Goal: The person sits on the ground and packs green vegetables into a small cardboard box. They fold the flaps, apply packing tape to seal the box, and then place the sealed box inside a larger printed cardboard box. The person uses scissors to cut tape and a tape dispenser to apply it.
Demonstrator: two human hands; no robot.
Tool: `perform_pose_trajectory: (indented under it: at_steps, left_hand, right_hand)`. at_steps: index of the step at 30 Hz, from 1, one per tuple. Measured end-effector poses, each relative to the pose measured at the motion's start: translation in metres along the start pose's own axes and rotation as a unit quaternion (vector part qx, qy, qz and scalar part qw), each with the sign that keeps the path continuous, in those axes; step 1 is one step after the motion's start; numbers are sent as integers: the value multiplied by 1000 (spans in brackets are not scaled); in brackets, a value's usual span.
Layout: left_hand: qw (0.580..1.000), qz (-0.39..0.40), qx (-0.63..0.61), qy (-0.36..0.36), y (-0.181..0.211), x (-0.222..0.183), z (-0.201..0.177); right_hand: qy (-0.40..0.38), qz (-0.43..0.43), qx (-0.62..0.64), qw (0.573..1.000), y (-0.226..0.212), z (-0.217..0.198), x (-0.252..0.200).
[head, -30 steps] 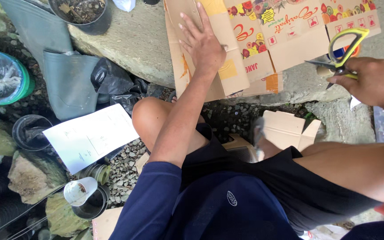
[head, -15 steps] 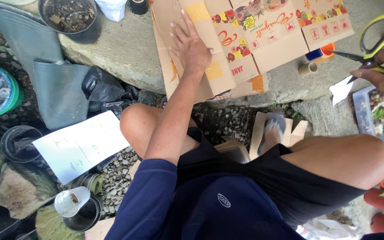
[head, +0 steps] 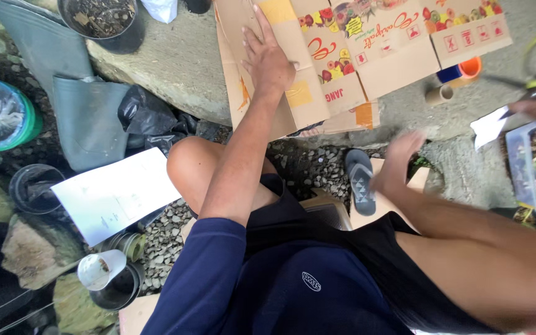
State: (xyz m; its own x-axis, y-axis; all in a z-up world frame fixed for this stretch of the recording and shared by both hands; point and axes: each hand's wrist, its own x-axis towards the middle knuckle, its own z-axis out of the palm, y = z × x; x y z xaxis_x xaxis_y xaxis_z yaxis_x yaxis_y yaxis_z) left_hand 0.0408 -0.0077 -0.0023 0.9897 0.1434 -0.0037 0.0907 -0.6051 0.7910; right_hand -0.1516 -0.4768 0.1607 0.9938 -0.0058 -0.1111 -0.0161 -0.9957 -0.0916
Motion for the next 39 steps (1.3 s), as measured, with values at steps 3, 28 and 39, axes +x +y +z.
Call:
perform_pose_trajectory:
  at_steps: [3, 28, 39]
  left_hand:
    - [1000, -8, -26, -8, -3, 0, 0]
    - [988, 95, -116, 25, -15, 3, 1]
    - [938, 22, -341, 53, -95, 7, 30]
  right_hand:
    - [2, 40, 71, 997, 34, 17, 6]
    - [200, -241, -91, 945, -198, -89, 15]
    - [-126, 0, 735, 666, -240, 138, 226]
